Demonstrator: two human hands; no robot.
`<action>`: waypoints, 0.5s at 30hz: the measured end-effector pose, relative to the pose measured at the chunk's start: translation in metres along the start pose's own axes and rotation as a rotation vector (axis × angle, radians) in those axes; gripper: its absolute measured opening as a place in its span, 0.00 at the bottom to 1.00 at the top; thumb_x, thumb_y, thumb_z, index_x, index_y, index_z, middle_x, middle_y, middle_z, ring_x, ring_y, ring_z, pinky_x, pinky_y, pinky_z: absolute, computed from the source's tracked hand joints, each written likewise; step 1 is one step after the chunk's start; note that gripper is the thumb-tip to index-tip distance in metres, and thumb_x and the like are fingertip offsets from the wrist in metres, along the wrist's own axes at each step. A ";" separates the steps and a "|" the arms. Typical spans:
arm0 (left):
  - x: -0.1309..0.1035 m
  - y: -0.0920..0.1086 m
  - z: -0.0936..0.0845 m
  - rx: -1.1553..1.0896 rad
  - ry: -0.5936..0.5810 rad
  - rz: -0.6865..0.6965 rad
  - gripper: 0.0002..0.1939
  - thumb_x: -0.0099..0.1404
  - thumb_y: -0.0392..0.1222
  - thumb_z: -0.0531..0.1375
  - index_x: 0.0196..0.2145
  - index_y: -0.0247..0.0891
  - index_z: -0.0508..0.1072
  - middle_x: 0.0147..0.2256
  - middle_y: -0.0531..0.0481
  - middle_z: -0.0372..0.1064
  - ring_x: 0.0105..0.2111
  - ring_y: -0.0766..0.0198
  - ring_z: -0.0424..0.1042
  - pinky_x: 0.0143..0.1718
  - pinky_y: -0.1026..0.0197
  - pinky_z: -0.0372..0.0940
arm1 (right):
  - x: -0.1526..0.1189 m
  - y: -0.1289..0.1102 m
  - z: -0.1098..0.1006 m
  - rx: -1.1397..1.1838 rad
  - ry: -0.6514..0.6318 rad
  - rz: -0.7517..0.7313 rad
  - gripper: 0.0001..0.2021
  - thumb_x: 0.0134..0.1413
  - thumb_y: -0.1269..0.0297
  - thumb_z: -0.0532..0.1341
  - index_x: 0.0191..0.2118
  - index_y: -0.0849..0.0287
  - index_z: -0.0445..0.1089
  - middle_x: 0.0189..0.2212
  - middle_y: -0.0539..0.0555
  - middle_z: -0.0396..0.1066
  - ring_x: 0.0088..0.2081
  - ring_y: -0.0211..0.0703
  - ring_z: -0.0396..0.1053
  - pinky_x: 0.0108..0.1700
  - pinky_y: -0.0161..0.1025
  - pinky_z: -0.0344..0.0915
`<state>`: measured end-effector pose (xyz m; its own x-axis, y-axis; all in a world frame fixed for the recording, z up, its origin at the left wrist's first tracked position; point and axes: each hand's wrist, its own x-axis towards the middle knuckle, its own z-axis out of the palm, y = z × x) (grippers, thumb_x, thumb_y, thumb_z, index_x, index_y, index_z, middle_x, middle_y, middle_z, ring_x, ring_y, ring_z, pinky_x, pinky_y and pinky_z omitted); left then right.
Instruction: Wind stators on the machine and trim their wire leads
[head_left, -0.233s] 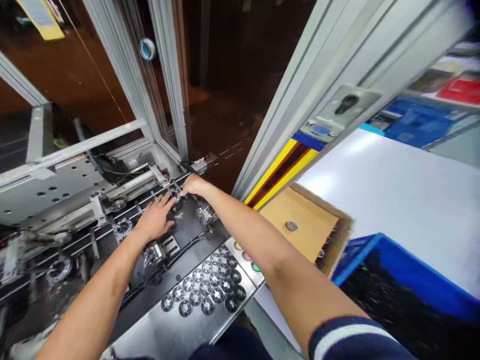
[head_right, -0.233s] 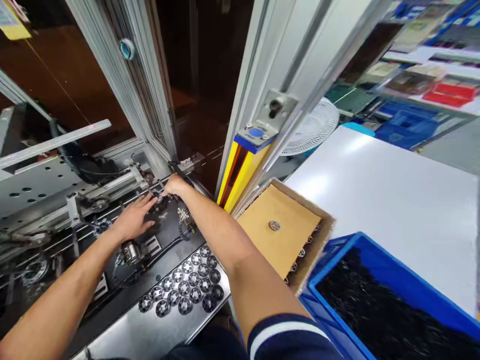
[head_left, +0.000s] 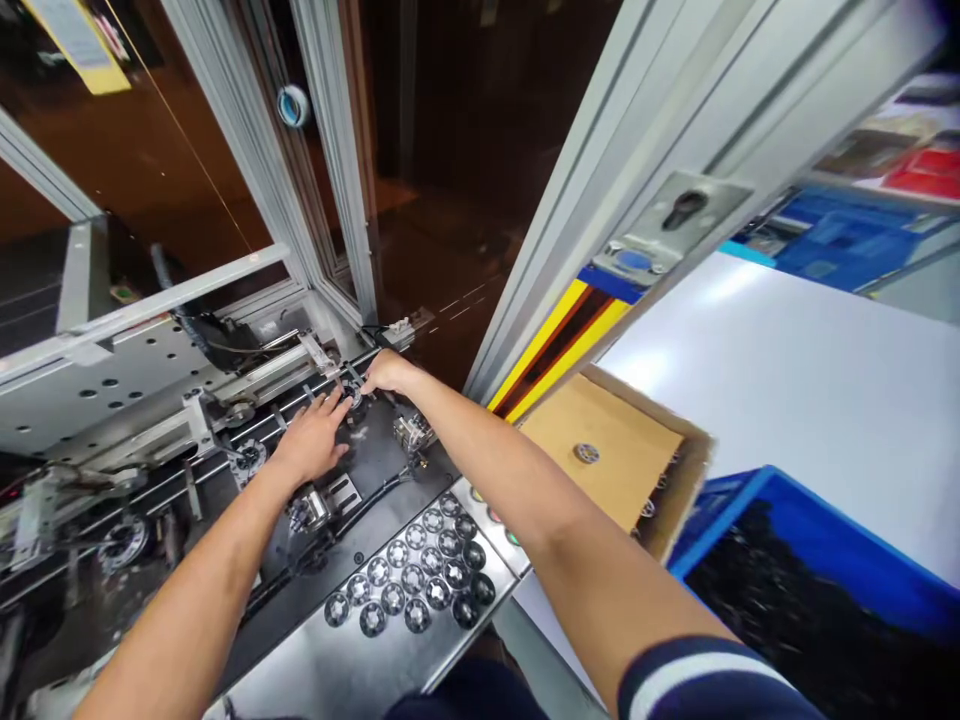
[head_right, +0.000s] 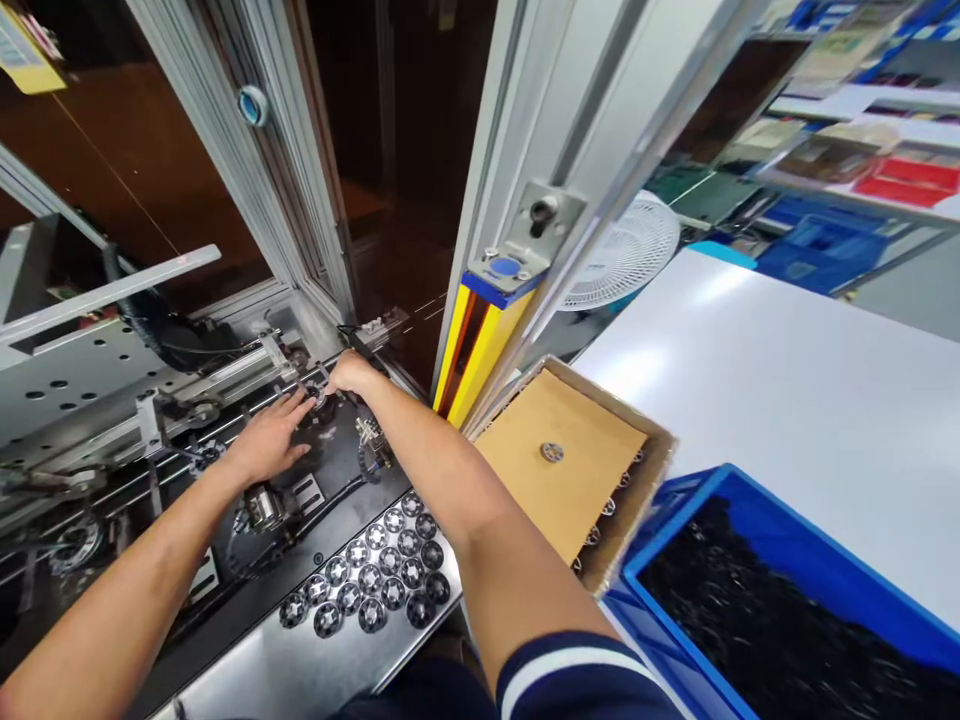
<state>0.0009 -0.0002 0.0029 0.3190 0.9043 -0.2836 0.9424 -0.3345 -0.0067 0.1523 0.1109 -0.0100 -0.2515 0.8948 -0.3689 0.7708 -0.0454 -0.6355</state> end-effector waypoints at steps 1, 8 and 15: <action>0.000 0.001 0.000 -0.001 -0.006 -0.003 0.40 0.61 0.39 0.61 0.68 0.35 0.52 0.70 0.35 0.41 0.68 0.42 0.51 0.64 0.41 0.55 | 0.000 -0.001 -0.001 0.002 0.020 -0.008 0.14 0.64 0.58 0.61 0.48 0.64 0.69 0.44 0.55 0.72 0.41 0.42 0.73 0.43 0.43 0.74; 0.006 0.004 -0.015 -0.061 -0.014 -0.023 0.38 0.59 0.42 0.66 0.65 0.36 0.59 0.68 0.35 0.49 0.66 0.42 0.56 0.62 0.38 0.57 | -0.056 -0.008 -0.027 -0.005 0.364 -0.211 0.12 0.58 0.62 0.66 0.45 0.62 0.72 0.44 0.55 0.75 0.47 0.44 0.73 0.52 0.44 0.70; -0.148 0.007 -0.034 -0.333 0.538 -0.109 0.33 0.67 0.52 0.57 0.66 0.39 0.59 0.65 0.45 0.58 0.65 0.53 0.59 0.65 0.49 0.56 | -0.223 0.124 0.026 -0.072 0.794 -0.477 0.12 0.67 0.60 0.54 0.44 0.61 0.71 0.40 0.59 0.76 0.43 0.47 0.75 0.47 0.43 0.72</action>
<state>-0.0364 -0.1269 0.0772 0.1435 0.9641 0.2234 0.9255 -0.2107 0.3148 0.2889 -0.1062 -0.0245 -0.0966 0.8547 0.5100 0.7301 0.4091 -0.5474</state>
